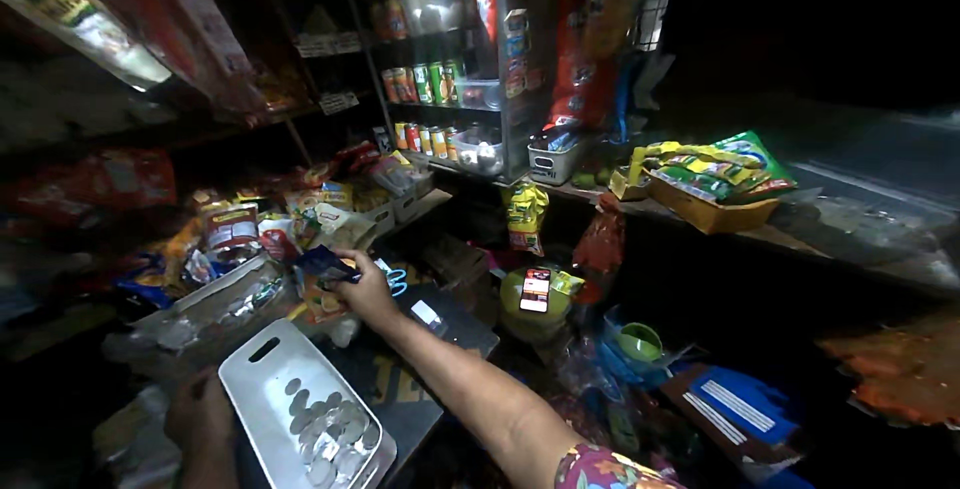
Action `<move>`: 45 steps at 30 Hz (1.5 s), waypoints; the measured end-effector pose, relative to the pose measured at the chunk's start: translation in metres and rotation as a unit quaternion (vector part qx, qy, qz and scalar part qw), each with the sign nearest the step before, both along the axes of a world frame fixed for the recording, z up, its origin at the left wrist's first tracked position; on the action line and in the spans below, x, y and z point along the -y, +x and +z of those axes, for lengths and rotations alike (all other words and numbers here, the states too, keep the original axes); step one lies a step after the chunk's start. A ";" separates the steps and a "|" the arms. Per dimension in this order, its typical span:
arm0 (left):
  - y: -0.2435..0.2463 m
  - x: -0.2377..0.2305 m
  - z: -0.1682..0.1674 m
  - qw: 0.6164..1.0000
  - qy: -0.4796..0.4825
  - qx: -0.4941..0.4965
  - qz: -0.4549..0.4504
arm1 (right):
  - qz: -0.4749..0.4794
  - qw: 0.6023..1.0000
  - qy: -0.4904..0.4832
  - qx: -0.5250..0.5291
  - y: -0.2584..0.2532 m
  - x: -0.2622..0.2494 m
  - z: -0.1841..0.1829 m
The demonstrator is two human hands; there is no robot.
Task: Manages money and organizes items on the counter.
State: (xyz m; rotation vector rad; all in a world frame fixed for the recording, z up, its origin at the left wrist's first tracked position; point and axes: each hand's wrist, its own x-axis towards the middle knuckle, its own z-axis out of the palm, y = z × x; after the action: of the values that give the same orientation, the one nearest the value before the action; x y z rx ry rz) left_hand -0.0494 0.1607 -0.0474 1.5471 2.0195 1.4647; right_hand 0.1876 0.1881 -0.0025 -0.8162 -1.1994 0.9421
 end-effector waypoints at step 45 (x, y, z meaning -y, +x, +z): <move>0.048 0.006 0.045 0.949 0.003 0.015 -0.315 | 0.215 0.959 -0.032 -0.181 -0.007 0.009 -0.023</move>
State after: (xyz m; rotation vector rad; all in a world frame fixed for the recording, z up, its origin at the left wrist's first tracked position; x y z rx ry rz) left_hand -0.0019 0.1548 -0.0024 1.9107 1.3013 1.2138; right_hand 0.1806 0.1795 -0.0257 -0.4063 -1.0427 1.4256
